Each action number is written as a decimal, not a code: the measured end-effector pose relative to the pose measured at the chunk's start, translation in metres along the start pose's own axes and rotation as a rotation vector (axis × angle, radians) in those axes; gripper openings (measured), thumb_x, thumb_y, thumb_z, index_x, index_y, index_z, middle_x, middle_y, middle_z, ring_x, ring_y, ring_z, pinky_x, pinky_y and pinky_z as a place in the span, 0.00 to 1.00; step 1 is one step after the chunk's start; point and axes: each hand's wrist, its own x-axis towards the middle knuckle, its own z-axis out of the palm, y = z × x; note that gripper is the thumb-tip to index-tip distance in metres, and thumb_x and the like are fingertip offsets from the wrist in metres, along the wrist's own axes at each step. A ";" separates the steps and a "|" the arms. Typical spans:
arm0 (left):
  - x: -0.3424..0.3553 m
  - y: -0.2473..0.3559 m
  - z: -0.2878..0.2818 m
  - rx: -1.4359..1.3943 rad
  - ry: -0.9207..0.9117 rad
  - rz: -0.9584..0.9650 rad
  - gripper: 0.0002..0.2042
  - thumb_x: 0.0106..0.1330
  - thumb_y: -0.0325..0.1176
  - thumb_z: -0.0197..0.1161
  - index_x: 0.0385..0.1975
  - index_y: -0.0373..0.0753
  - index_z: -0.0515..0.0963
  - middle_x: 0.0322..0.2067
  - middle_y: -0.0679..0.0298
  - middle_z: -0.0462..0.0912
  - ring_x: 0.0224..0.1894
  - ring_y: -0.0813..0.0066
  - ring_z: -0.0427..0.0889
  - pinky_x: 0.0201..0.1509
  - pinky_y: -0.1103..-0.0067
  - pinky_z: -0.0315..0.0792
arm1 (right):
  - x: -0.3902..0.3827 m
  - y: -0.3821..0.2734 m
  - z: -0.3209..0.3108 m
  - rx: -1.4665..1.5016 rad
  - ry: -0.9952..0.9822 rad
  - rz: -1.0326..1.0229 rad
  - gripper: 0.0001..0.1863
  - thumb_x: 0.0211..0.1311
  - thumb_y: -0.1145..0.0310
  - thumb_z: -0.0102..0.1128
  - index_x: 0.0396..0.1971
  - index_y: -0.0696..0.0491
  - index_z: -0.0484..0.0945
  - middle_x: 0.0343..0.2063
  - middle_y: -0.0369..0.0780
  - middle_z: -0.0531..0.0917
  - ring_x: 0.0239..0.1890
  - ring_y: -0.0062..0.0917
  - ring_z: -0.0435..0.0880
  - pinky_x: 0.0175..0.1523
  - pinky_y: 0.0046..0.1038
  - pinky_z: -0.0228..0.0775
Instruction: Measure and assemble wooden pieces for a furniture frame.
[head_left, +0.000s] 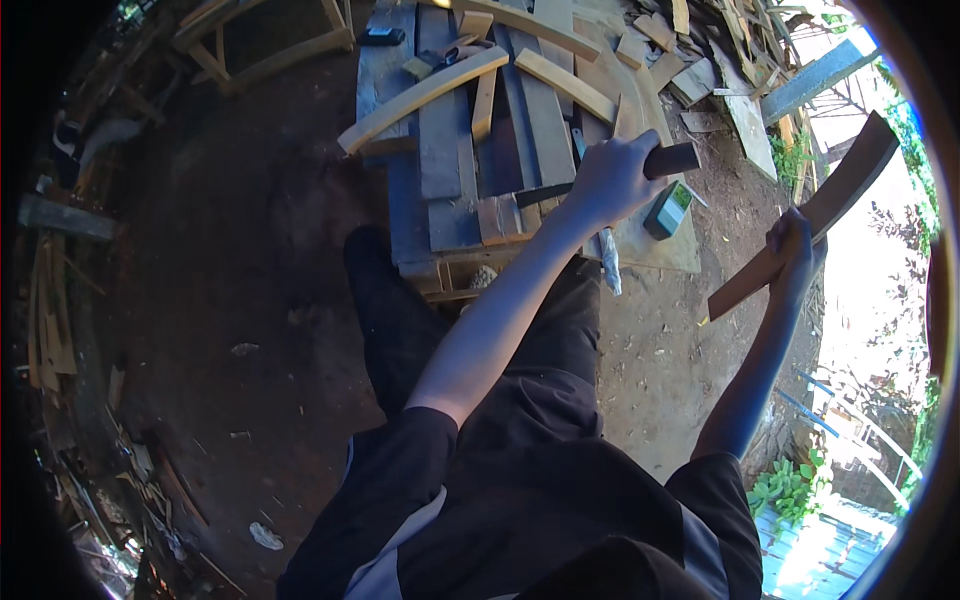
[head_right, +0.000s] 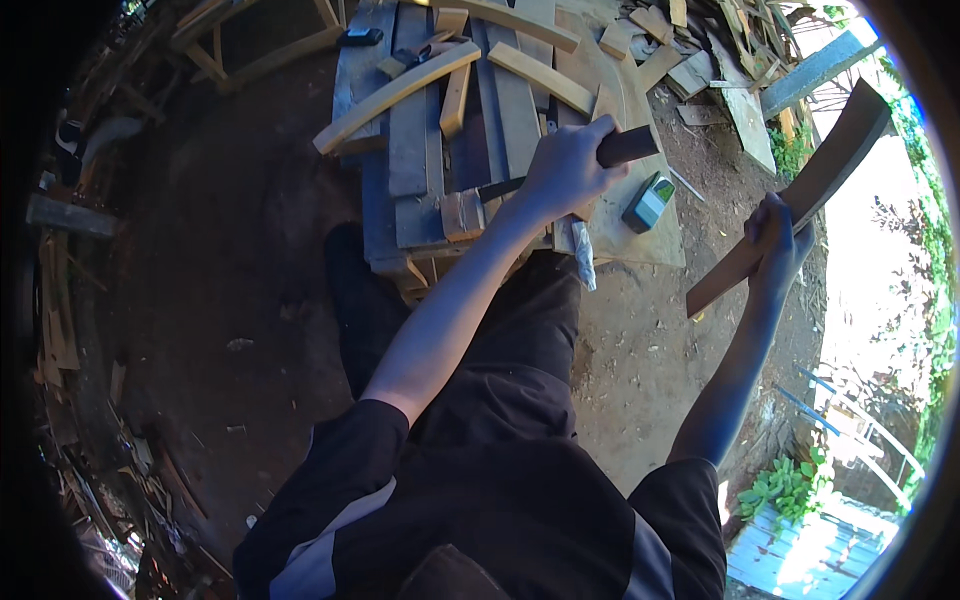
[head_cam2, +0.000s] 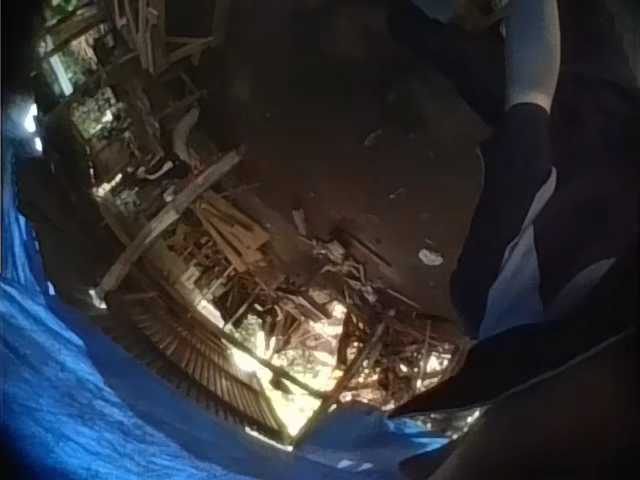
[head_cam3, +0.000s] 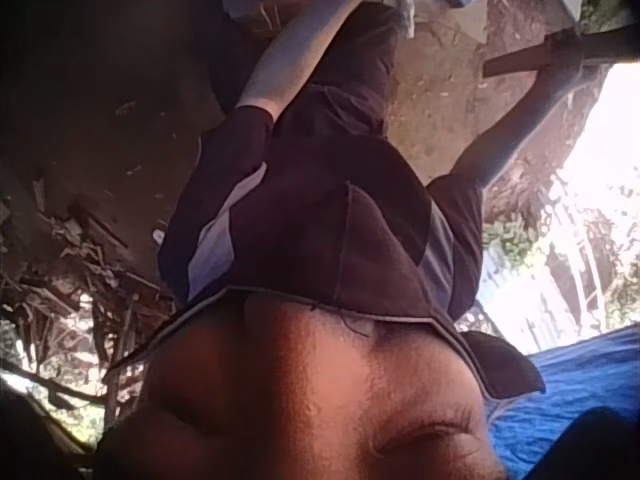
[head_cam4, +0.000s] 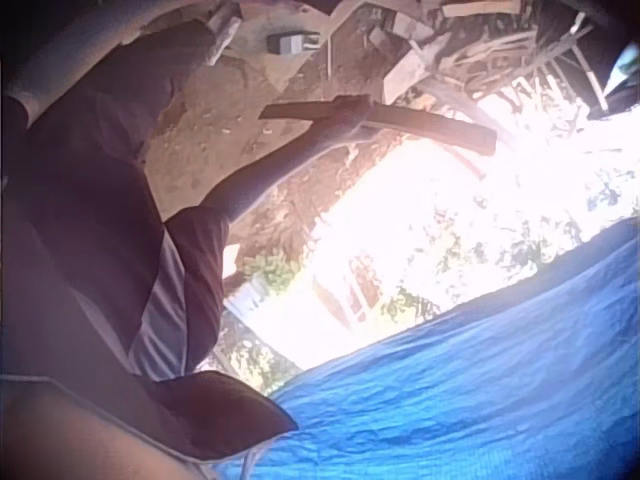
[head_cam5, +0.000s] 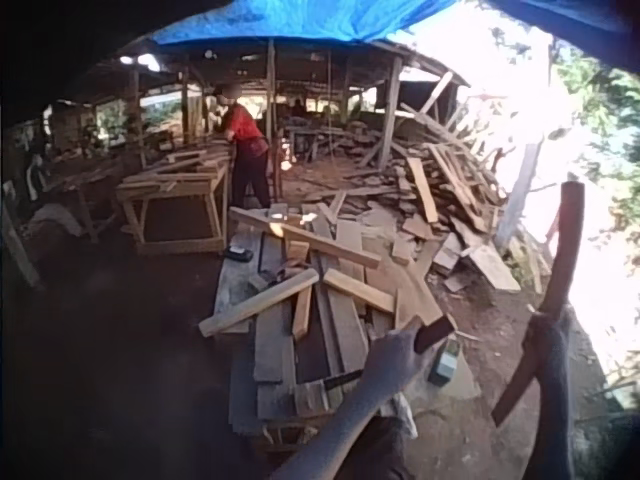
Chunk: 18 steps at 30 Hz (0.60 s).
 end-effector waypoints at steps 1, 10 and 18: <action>-0.002 0.001 0.000 0.005 0.014 0.005 0.14 0.52 0.38 0.69 0.33 0.38 0.75 0.24 0.55 0.83 0.31 0.55 0.85 0.37 0.65 0.77 | -0.002 -0.002 0.001 -0.033 0.009 -0.007 0.08 0.60 0.71 0.60 0.33 0.58 0.70 0.19 0.36 0.72 0.16 0.18 0.69 0.20 0.20 0.62; -0.001 0.025 -0.005 0.033 -0.053 0.015 0.16 0.50 0.41 0.69 0.35 0.39 0.78 0.24 0.57 0.84 0.31 0.58 0.86 0.40 0.66 0.78 | -0.013 -0.011 -0.015 -0.018 0.011 -0.004 0.08 0.62 0.71 0.59 0.32 0.57 0.70 0.19 0.36 0.72 0.16 0.18 0.69 0.20 0.20 0.61; 0.010 0.026 -0.009 -0.083 -0.028 -0.035 0.14 0.50 0.38 0.67 0.34 0.39 0.80 0.25 0.54 0.83 0.33 0.54 0.85 0.42 0.65 0.78 | -0.013 -0.017 -0.013 -0.066 -0.022 -0.006 0.08 0.62 0.71 0.60 0.32 0.58 0.70 0.18 0.37 0.72 0.16 0.19 0.70 0.21 0.20 0.62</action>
